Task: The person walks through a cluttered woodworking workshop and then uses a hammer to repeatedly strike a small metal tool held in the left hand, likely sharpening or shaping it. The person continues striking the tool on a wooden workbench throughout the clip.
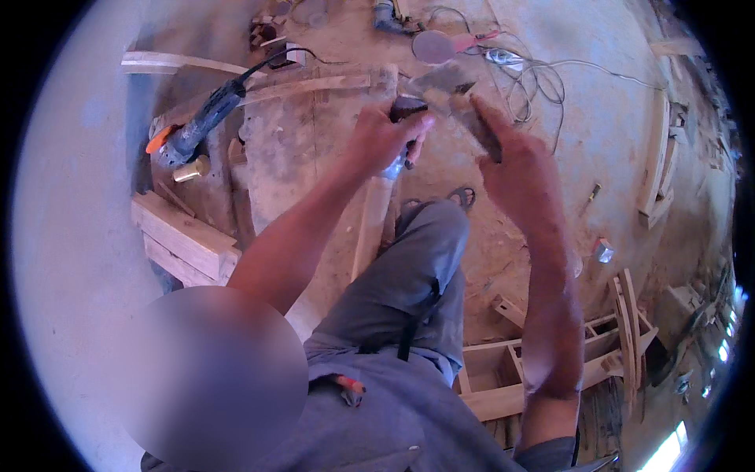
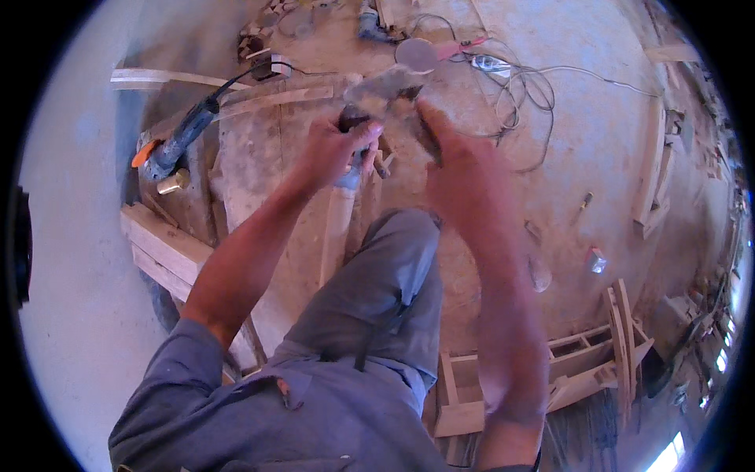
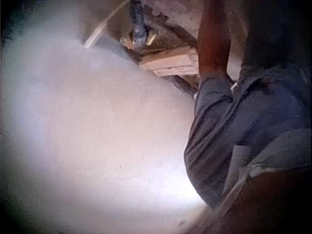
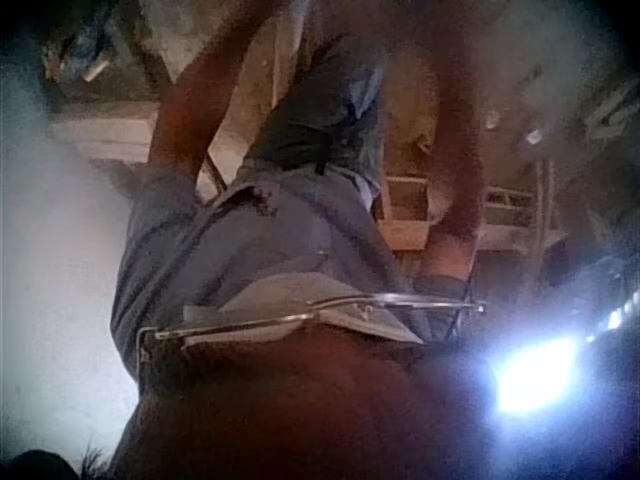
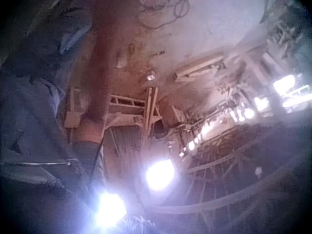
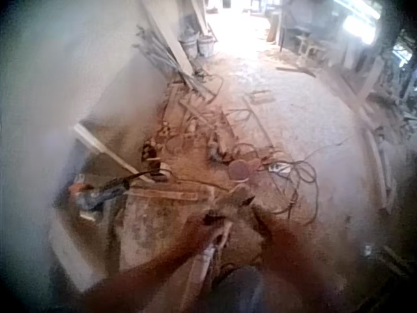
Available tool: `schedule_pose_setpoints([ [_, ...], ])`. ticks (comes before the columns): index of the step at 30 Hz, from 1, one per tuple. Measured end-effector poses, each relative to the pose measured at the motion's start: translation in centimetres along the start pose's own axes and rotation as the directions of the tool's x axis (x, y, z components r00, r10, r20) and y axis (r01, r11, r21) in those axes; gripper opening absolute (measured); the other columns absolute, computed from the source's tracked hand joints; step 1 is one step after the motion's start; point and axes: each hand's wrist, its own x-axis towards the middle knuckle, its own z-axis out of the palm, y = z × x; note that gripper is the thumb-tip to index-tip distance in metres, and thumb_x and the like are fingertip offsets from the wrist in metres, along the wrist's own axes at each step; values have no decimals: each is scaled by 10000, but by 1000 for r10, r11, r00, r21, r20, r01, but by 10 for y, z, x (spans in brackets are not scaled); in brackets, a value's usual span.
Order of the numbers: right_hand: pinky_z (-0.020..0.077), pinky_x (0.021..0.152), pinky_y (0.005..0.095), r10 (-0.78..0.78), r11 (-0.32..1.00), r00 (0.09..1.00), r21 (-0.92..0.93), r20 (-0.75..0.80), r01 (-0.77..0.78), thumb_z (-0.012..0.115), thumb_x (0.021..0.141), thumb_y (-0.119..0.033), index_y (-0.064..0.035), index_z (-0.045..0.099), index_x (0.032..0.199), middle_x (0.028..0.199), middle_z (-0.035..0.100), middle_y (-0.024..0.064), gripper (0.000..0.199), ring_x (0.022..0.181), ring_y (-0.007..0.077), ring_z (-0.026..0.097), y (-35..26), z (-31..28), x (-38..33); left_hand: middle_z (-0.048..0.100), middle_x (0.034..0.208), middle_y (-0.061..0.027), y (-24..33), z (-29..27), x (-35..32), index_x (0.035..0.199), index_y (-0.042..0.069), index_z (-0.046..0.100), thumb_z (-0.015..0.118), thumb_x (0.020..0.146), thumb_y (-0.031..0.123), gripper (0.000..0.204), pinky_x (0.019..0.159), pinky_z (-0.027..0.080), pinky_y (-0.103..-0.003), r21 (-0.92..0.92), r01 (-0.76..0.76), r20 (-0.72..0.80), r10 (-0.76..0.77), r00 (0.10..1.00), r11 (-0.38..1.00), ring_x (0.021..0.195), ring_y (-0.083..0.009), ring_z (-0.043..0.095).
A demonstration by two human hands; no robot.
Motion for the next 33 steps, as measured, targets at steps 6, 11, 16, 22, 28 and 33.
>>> schedule_pose_setpoints([
  [6, 545, 852, 494, -6, 995, 999, -96, 40, 10, 685, 809, -37, -249, 525, 1480, 1058, 714, 235, 721, 978, 422, 694, -13, 3, 16, 623, 677, -49, -4, -7, 11, 816, 15, 633, 726, 952, 153, 215, 462, 467, -321, -57, 63, 0, -63, 998, 996, 503, -142, 573],
  [11, 541, 866, 503, -105, 986, 994, -125, 44, 109, 639, 804, -37, -234, 536, 1470, 1047, 713, 234, 702, 982, 424, 686, -7, 1, 26, 627, 690, -52, -9, -5, 6, 835, 19, 638, 752, 943, 185, 229, 461, 470, -327, -138, 110, -32, -115, 993, 984, 506, -149, 583],
  [16, 539, 876, 503, 24, 998, 1000, -64, -7, -24, 628, 796, -30, -237, 539, 1470, 1056, 713, 236, 710, 995, 426, 683, -20, -4, 31, 628, 693, -56, -10, -9, 5, 879, 16, 649, 755, 942, 196, 219, 463, 476, -325, -116, 114, -18, -116, 993, 987, 517, -145, 590],
  [22, 543, 877, 499, -194, 971, 980, -138, 35, 197, 612, 789, -14, -213, 537, 1470, 1099, 713, 221, 713, 1023, 409, 680, -8, 4, 33, 632, 704, -56, -4, -7, 7, 879, 25, 643, 754, 943, 224, 237, 483, 490, -321, -113, 154, -36, -159, 987, 982, 522, -150, 594],
  [28, 536, 876, 499, -108, 960, 978, -238, 178, 149, 579, 783, 8, -206, 551, 1461, 1133, 708, 211, 711, 1030, 415, 673, -30, 1, 27, 625, 706, -56, -15, -10, -5, 880, 9, 643, 762, 941, 207, 239, 463, 472, -315, -149, 67, -62, -77, 995, 987, 512, -144, 585],
  [33, 537, 879, 493, -98, 991, 994, -81, 47, 102, 569, 777, 17, -210, 570, 1441, 1102, 711, 207, 701, 1037, 414, 669, -29, -3, 23, 632, 714, -62, -13, -7, -14, 886, 4, 645, 775, 934, 207, 246, 457, 457, -310, -166, 21, -33, -27, 999, 986, 514, -147, 582],
])
